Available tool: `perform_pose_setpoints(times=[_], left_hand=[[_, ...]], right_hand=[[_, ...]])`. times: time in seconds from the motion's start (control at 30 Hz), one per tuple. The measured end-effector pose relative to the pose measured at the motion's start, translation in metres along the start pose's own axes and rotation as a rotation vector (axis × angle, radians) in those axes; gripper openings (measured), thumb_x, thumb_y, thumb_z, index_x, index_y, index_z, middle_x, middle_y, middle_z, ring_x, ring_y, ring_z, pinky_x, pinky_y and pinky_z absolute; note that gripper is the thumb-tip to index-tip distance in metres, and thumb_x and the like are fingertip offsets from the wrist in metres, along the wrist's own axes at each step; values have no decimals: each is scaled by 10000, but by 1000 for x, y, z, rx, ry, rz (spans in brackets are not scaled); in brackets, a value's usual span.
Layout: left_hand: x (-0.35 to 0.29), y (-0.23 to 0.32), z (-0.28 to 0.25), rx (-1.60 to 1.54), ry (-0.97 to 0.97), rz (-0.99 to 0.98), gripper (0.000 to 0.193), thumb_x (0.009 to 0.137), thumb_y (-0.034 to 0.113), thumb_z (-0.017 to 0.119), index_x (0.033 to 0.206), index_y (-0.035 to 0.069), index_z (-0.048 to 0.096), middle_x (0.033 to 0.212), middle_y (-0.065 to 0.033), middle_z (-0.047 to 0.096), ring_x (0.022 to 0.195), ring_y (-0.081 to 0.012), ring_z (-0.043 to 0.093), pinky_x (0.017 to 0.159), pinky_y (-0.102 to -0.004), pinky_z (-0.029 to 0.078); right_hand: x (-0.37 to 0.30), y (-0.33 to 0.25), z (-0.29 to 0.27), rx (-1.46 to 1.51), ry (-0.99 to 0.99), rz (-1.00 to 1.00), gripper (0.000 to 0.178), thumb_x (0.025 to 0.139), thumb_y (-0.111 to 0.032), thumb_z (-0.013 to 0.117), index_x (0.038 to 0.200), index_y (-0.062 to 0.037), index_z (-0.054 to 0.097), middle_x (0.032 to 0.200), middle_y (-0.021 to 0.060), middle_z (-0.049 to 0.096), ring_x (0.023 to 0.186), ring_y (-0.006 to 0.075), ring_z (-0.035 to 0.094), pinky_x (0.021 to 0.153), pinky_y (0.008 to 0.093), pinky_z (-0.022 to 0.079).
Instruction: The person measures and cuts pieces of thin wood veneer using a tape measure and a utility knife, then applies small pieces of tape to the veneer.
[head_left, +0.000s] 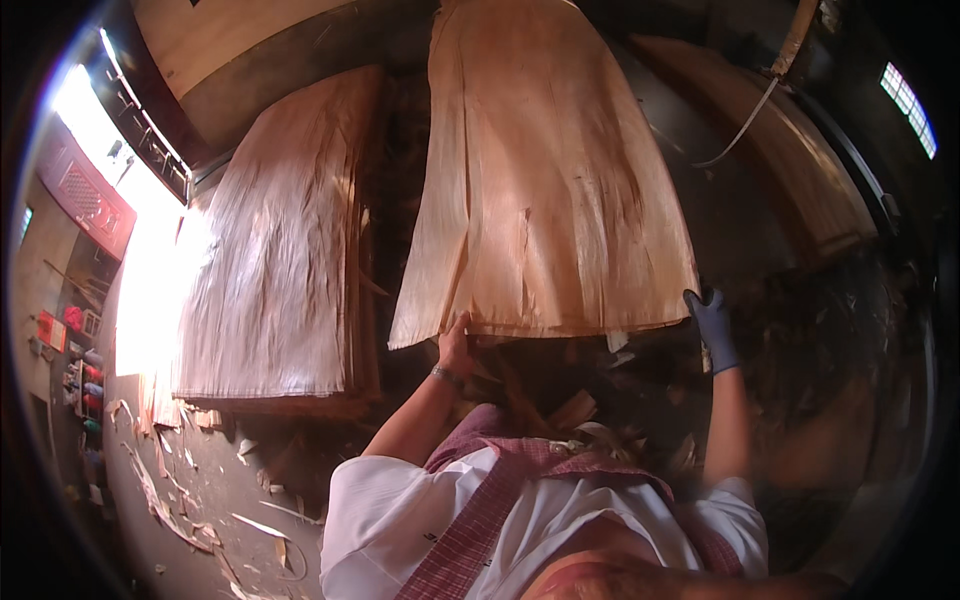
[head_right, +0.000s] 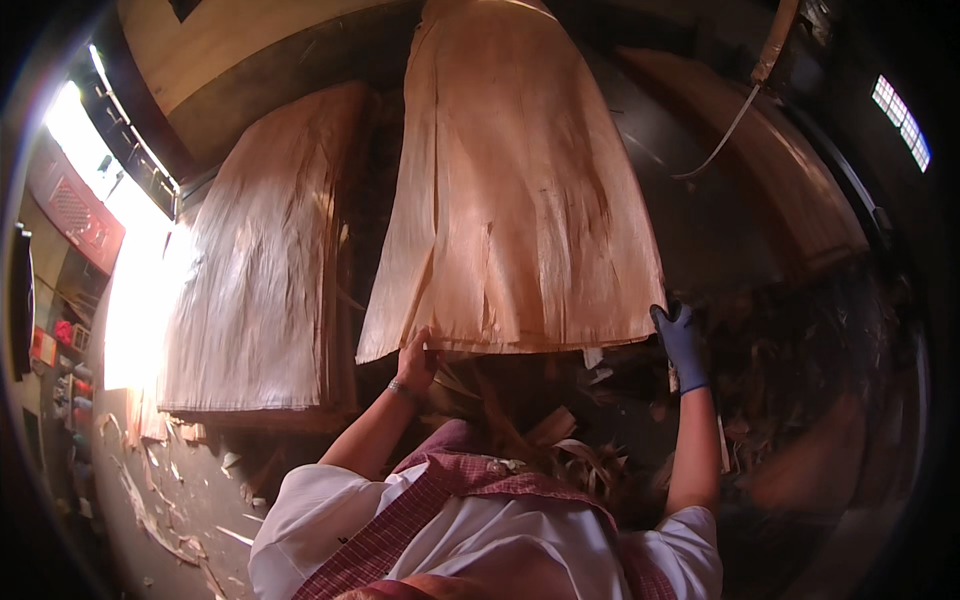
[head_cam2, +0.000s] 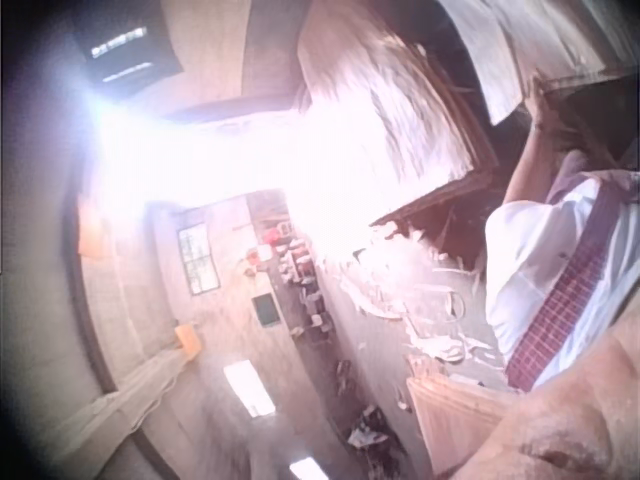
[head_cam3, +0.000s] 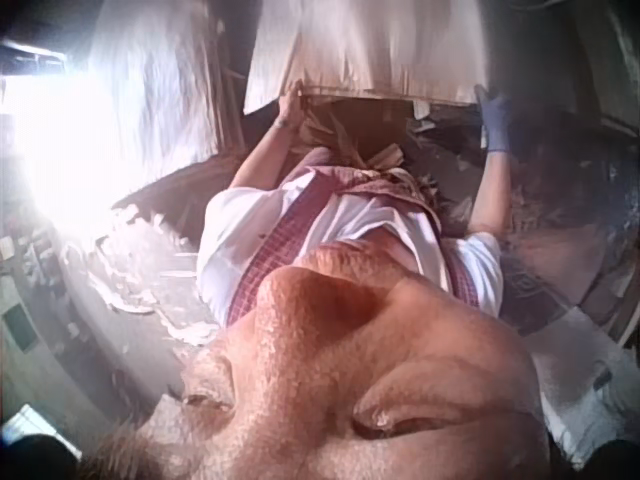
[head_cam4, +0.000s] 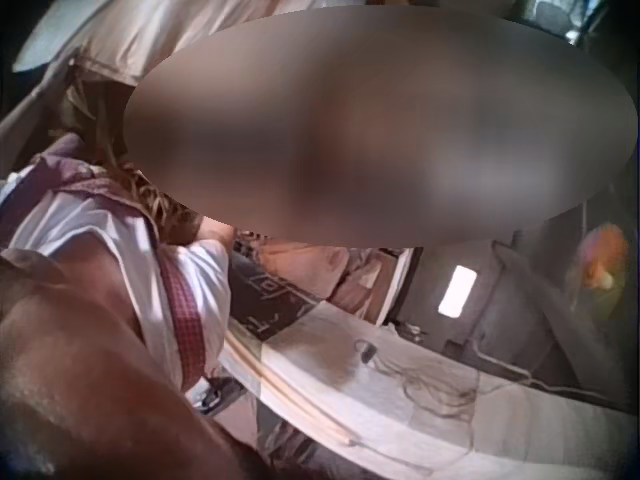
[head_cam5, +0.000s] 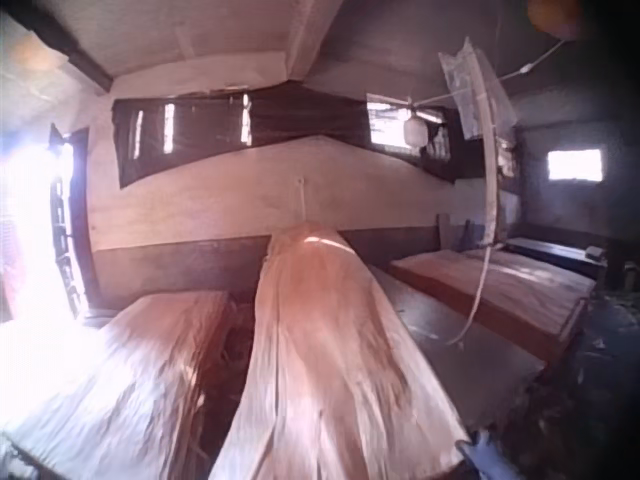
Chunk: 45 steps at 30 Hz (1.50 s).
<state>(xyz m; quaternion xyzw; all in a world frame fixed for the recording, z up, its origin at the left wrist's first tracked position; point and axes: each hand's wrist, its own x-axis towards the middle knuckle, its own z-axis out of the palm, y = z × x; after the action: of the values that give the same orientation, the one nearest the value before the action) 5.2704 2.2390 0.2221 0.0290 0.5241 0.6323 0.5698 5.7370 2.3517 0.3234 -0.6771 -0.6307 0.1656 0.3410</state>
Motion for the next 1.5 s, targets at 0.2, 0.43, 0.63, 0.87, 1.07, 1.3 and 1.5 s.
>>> perform_pose_setpoints(times=[0.2, 0.43, 0.63, 0.87, 1.07, 1.3, 1.5], left_hand=[[35, -60, 83, -152, -4, -45, 225, 910, 298, 634, 962, 86, 578, 803, -63, 619, 610, -201, 612, 493, -300, 501], [93, -114, 165, -212, -3, -88, 230, 929, 282, 618, 981, 70, 545, 826, -77, 608, 696, -202, 607, 571, -331, 555], [122, -139, 184, -221, 54, -77, 234, 938, 250, 610, 916, 31, 531, 743, -81, 567, 595, -194, 559, 600, -360, 586], [122, -168, 220, -221, 189, -93, 218, 942, 242, 602, 925, 39, 525, 720, -64, 535, 523, -182, 509, 592, -350, 582], [125, -214, 268, -247, 246, -88, 217, 942, 220, 598, 968, 24, 510, 705, -104, 534, 572, -231, 537, 627, -392, 605], [126, -259, 326, -277, 394, 16, 159, 930, 159, 603, 1010, 33, 549, 912, -81, 589, 733, -222, 581, 675, -423, 609], [127, -286, 341, -326, 478, 32, 131, 927, 119, 579, 986, 5, 556, 911, -91, 573, 760, -228, 589, 678, -423, 616]], right_hand=[[99, 90, -38, -82, -73, 151, 617, 808, -408, 710, 1199, 30, 521, 1116, 220, 637, 1038, 349, 613, 870, 418, 476], [184, 159, -42, -111, 55, 9, 667, 793, -430, 720, 1238, 16, 499, 1173, 217, 613, 1090, 353, 587, 898, 414, 468], [221, 136, -34, -147, -45, 14, 661, 781, -393, 725, 1265, -3, 501, 1240, 221, 573, 1144, 359, 551, 940, 419, 447], [268, 250, -7, -68, -179, 167, 763, 766, -443, 744, 1315, -14, 433, 1263, 208, 544, 1144, 366, 538, 955, 426, 437], [320, 347, -4, 107, -257, 212, 679, 791, -471, 722, 1245, -7, 522, 1201, 198, 586, 1106, 333, 564, 935, 415, 451], [330, 403, -29, 66, -151, 301, 588, 820, -522, 668, 1168, -54, 593, 963, 190, 688, 817, 392, 674, 658, 461, 516], [306, 416, -33, -322, 50, -150, 411, 864, -371, 639, 1082, -27, 582, 939, 220, 657, 883, 404, 637, 727, 476, 512]])
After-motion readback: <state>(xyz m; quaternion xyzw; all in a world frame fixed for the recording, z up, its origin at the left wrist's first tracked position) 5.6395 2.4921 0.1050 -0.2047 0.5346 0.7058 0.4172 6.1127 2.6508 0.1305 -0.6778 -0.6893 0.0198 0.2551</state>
